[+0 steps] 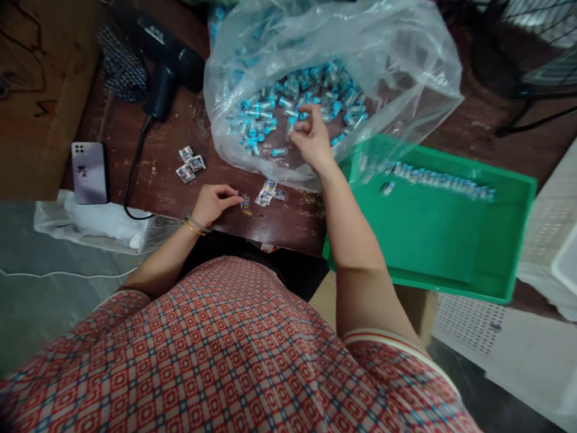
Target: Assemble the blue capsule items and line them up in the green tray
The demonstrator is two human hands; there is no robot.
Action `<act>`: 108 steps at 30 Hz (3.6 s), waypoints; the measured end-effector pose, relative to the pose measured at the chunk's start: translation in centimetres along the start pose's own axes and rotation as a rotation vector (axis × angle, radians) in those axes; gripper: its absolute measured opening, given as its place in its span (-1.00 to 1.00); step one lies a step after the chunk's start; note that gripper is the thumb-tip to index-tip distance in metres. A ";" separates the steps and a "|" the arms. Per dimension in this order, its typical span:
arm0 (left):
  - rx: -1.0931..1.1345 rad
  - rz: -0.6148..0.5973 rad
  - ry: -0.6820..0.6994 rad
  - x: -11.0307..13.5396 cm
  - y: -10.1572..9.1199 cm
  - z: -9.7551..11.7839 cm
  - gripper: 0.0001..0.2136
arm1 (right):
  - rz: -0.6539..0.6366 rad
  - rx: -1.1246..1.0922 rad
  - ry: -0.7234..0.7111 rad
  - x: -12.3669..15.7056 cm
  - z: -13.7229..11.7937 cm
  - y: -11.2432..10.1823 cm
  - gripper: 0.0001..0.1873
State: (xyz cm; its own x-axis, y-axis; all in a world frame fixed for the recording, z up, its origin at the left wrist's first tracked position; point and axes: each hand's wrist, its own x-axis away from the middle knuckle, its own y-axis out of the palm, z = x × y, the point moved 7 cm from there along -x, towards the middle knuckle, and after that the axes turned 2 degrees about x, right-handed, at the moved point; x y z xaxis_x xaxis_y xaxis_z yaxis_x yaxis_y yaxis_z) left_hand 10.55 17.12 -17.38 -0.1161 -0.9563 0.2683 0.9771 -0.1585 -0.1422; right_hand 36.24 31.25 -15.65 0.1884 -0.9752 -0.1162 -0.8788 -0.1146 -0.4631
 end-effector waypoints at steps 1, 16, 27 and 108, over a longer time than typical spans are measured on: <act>-0.015 -0.018 0.009 0.0 0.1 0.1 -0.76 | -0.050 -0.133 0.006 1.9 -1.7 0.9 -0.58; 0.233 -0.319 -0.152 1.9 4.3 0.7 -0.59 | -0.182 -0.329 0.070 12.8 -8.8 4.2 -0.62; 0.635 -0.361 -0.370 4.0 6.4 -0.8 -0.51 | -0.103 0.022 -0.012 16.5 -9.2 5.7 -0.74; 0.118 0.064 -0.045 -0.2 0.7 -2.8 -0.75 | -0.105 -0.273 0.124 7.7 -5.5 2.7 -0.72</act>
State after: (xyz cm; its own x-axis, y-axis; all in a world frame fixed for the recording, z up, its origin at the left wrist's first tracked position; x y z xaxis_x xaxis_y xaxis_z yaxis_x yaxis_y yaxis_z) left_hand 10.81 16.52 -20.17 -0.0475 -0.9510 0.3056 0.9967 -0.0652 -0.0478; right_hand 32.89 22.35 -12.98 0.2437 -0.9692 0.0357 -0.9458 -0.2456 -0.2123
